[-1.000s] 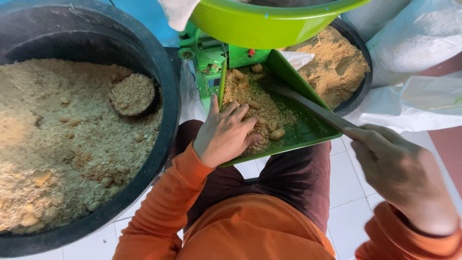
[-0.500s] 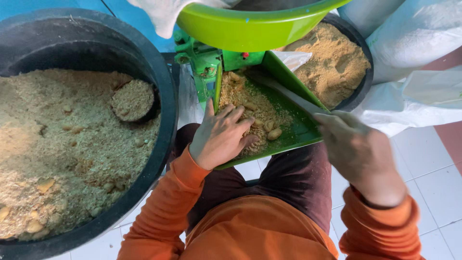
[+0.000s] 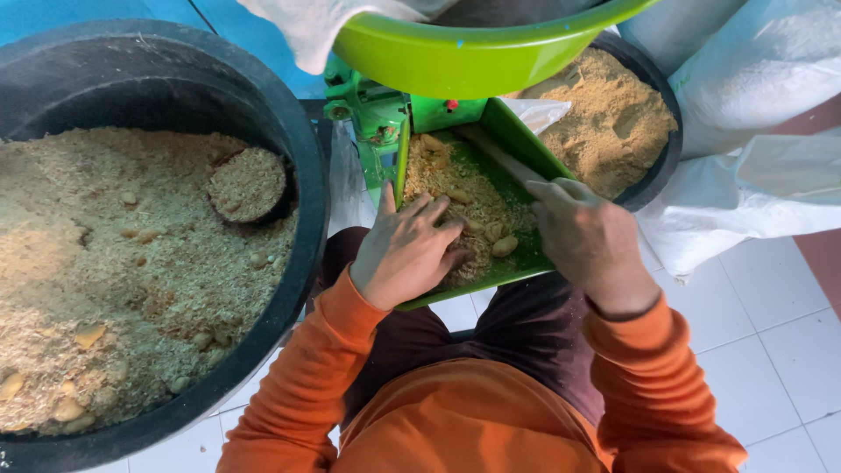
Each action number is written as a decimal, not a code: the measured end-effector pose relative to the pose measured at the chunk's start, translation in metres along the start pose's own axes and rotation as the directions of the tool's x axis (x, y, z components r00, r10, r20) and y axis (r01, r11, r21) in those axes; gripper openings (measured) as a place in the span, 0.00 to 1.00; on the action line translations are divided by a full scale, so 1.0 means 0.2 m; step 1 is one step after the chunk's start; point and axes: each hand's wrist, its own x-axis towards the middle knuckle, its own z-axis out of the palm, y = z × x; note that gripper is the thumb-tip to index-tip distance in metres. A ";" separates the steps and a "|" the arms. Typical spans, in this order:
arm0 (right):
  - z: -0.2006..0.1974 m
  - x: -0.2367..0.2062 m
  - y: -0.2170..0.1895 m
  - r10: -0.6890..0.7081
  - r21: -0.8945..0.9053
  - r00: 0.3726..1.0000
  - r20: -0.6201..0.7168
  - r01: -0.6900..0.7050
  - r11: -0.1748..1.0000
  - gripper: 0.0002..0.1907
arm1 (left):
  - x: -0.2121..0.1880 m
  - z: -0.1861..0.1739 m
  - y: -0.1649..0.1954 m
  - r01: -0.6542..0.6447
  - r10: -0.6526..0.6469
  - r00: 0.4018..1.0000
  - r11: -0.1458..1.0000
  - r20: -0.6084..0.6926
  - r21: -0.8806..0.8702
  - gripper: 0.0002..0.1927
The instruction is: The person sits at a green grinding machine and feeds peanuts from a green tray into the machine's hopper, using a long scoop to push nuts and ground material toward the intake. Ground peanut powder collects in a large black basin beside the machine, and the person scoops the finished powder into a smaller bowl.
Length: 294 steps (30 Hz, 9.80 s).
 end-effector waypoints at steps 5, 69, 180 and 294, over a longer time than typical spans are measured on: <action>-0.32 -0.16 0.09 0.062 -0.060 0.992 0.111 -0.056 0.997 0.13 | 0.00 -0.01 0.00 0.039 -0.034 0.996 0.997 0.080 -0.067 0.23; -0.39 -0.15 -0.06 0.024 0.084 0.998 -0.049 -0.020 0.996 0.10 | 0.01 -0.23 -0.01 -0.266 0.208 0.937 0.946 0.280 0.184 0.05; -0.47 -0.23 -0.01 0.130 0.099 0.989 0.076 -0.138 0.986 0.13 | 0.22 0.14 -0.18 -0.076 0.085 0.996 0.979 -0.040 0.187 0.14; 0.22 0.30 -0.06 -0.849 0.728 0.498 0.177 0.514 0.454 0.19 | 0.20 -0.30 -0.29 -0.280 -0.035 0.886 0.755 -0.463 -0.593 0.09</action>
